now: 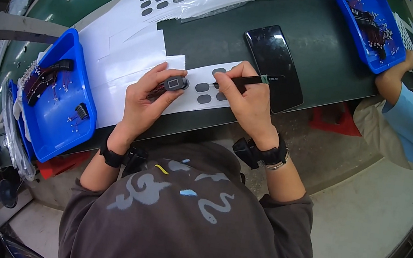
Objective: Manually placing small electronic components into a template and marking them with a pen.
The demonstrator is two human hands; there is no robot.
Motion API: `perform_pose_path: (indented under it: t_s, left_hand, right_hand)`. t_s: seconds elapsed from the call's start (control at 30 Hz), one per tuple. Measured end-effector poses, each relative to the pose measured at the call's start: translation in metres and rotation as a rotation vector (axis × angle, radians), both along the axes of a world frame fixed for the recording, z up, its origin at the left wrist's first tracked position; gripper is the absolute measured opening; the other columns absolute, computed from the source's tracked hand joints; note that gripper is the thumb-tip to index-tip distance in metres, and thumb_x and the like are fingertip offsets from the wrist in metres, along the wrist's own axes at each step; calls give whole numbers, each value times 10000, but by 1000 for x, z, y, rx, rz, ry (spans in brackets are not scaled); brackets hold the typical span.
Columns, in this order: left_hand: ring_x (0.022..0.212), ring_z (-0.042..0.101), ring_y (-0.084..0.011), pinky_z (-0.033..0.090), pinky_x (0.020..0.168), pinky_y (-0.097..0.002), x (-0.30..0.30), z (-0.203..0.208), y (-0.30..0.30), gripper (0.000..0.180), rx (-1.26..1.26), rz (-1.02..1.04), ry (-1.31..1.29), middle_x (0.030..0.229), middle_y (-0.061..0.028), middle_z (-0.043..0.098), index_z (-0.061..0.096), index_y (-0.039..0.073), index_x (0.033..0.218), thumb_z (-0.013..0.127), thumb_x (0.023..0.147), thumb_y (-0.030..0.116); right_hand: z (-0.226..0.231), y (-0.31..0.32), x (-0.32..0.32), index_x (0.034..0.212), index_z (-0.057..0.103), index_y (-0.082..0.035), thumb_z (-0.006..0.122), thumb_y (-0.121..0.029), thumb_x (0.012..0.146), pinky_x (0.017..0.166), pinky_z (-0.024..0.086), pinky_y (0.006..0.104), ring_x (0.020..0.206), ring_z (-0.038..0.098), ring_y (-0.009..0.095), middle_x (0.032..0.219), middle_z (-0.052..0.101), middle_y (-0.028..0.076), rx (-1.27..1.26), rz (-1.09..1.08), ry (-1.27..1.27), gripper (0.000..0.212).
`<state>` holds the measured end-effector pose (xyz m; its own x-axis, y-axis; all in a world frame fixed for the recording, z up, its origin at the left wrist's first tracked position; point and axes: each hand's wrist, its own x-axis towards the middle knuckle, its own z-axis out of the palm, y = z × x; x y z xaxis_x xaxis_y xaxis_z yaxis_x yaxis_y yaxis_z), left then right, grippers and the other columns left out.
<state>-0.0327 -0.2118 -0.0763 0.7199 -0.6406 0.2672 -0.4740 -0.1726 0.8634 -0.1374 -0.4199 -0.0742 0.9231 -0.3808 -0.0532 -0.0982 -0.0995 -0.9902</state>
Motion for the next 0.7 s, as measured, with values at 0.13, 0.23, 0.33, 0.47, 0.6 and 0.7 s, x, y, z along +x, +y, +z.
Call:
perform_pose_path:
  t_s: [0.13,0.23,0.33,0.47,0.6,0.7]
  left_hand:
    - [680,693,-189,451,1119,-457,0,-2,0,284,5,0,-5,824,-64,741,741,87,1126,792,847,98]
    - [690,696,-195,452,1118,-460,0,-1,0,287,-1,-5,-2,846,-61,747,740,89,1127,793,845,100]
    - [784,707,-193,433,1135,-457,1,0,3,288,8,-18,11,928,-62,756,735,71,1135,784,851,81]
    - [914,726,-201,416,1150,-457,2,-1,5,290,23,-33,21,1036,-66,769,730,54,1143,773,857,65]
    - [827,729,-240,459,1107,-479,1,-3,4,295,5,-19,1,968,-64,770,743,106,1134,792,842,115]
    - [849,733,-247,459,1105,-486,1,-3,2,295,9,-16,14,974,-67,770,747,122,1137,790,845,120]
  right_hand:
    - [3,2,-1,896,615,-19,708,-106,954,660,458,220,725,599,67,817,632,20,-92,-30,51,140]
    - [6,3,-2,894,603,-23,686,-89,966,692,468,232,752,609,85,824,636,26,-158,27,69,128]
    - [2,4,-8,892,586,-24,654,-79,986,707,477,242,778,625,99,824,640,38,-211,90,-162,128]
    - [11,14,-7,896,559,-31,607,-84,1021,750,512,270,842,665,134,830,651,58,18,11,-340,143]
    - [22,22,10,907,536,-42,583,-122,1049,803,552,297,903,700,171,829,652,66,426,-21,-173,169]
    - [21,21,14,912,529,-46,583,-153,1056,830,572,311,928,715,189,820,646,62,540,4,-65,187]
